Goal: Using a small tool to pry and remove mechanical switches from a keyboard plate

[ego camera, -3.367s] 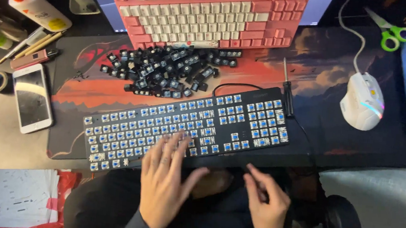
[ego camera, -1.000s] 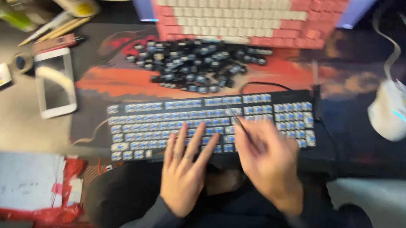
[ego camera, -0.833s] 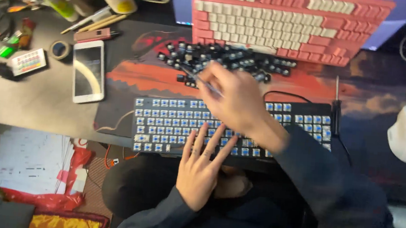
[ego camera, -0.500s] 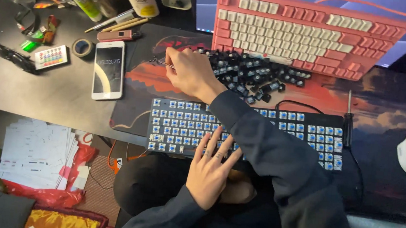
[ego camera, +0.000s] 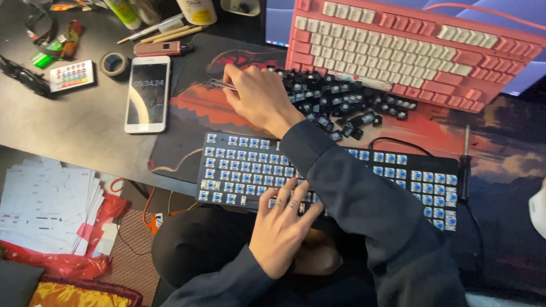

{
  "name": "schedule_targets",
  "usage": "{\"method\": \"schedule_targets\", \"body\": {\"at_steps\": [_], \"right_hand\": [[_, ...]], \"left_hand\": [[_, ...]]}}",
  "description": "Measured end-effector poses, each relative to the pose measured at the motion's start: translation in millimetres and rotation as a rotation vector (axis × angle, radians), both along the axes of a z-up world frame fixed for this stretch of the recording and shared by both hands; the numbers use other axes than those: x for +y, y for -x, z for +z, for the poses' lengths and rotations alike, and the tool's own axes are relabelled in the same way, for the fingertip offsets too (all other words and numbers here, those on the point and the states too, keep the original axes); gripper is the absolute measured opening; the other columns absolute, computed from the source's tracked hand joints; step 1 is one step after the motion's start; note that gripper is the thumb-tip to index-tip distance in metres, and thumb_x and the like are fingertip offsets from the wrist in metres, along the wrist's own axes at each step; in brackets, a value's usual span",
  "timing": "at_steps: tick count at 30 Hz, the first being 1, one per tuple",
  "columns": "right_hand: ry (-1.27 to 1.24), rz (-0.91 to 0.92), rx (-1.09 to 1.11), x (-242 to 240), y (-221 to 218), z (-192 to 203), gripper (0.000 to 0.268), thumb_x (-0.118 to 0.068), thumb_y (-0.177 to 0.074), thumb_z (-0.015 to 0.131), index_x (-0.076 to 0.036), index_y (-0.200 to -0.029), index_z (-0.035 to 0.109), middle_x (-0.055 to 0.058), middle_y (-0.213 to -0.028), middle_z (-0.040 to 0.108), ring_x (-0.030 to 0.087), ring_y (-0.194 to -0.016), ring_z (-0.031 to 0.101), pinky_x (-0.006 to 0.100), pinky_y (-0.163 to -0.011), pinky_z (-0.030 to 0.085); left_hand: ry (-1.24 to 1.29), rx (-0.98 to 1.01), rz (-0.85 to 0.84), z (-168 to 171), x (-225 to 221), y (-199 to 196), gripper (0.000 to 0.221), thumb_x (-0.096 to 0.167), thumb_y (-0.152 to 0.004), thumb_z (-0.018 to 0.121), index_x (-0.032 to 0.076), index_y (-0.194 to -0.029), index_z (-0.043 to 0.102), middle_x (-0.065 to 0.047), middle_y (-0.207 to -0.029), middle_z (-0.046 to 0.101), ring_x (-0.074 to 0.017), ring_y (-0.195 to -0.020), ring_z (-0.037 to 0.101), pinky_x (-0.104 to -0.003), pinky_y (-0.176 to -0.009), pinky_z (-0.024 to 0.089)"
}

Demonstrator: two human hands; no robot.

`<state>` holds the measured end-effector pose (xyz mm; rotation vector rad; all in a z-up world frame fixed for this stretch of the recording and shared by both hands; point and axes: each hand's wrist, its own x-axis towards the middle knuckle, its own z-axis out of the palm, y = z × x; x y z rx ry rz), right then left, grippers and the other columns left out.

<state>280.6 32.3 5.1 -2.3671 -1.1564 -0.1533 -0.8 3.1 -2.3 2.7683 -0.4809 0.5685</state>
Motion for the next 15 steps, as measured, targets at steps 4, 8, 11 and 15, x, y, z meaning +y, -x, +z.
{"method": "schedule_targets", "body": {"at_steps": [4, 8, 11, 15], "right_hand": [[0.009, -0.048, -0.071, -60, 24, 67, 0.008, -0.027, -0.118, 0.073, -0.019, -0.119, 0.07, 0.002, -0.07, 0.069, 0.036, -0.063, 0.072, 0.054, -0.055, 0.051], [-0.024, -0.067, -0.116, -178, 89, 139, 0.013, -0.026, -0.124, 0.075, -0.014, -0.124, 0.072, 0.001, -0.079, 0.077, 0.026, -0.064, 0.073, 0.048, -0.054, 0.049], [-0.035, -0.308, -0.14, -269, 146, 140, 0.017, -0.018, -0.117, 0.081, -0.012, -0.133, 0.082, -0.002, -0.102, 0.086, 0.022, -0.077, 0.079, 0.045, -0.069, 0.056], [-0.073, -0.74, -0.078, -345, 214, 73, 0.014, -0.008, -0.112, 0.087, -0.01, -0.125, 0.084, 0.003, -0.074, 0.061, 0.027, -0.065, 0.067, 0.048, -0.072, 0.054]], "left_hand": [[-0.026, 0.049, -0.025, 11, -7, 1, 0.055, 0.01, -0.112, 0.068, 0.027, -0.165, 0.07, -0.014, -0.175, 0.061, -0.0433, -0.156, 0.062, -0.056, -0.119, 0.046], [-0.05, 0.103, -0.059, 9, -21, 4, 0.067, 0.017, -0.113, 0.079, 0.028, -0.176, 0.06, -0.014, -0.179, 0.056, -0.0444, -0.162, 0.057, -0.058, -0.125, 0.045], [-0.059, 0.123, -0.087, 11, -34, 7, 0.068, 0.015, -0.116, 0.074, 0.028, -0.18, 0.056, -0.015, -0.18, 0.055, -0.0445, -0.163, 0.057, -0.058, -0.124, 0.045], [-0.086, 0.139, -0.077, 16, -38, 9, 0.064, 0.043, -0.121, 0.069, 0.03, -0.183, 0.055, -0.013, -0.18, 0.057, -0.044, -0.164, 0.057, -0.058, -0.126, 0.042]]}}
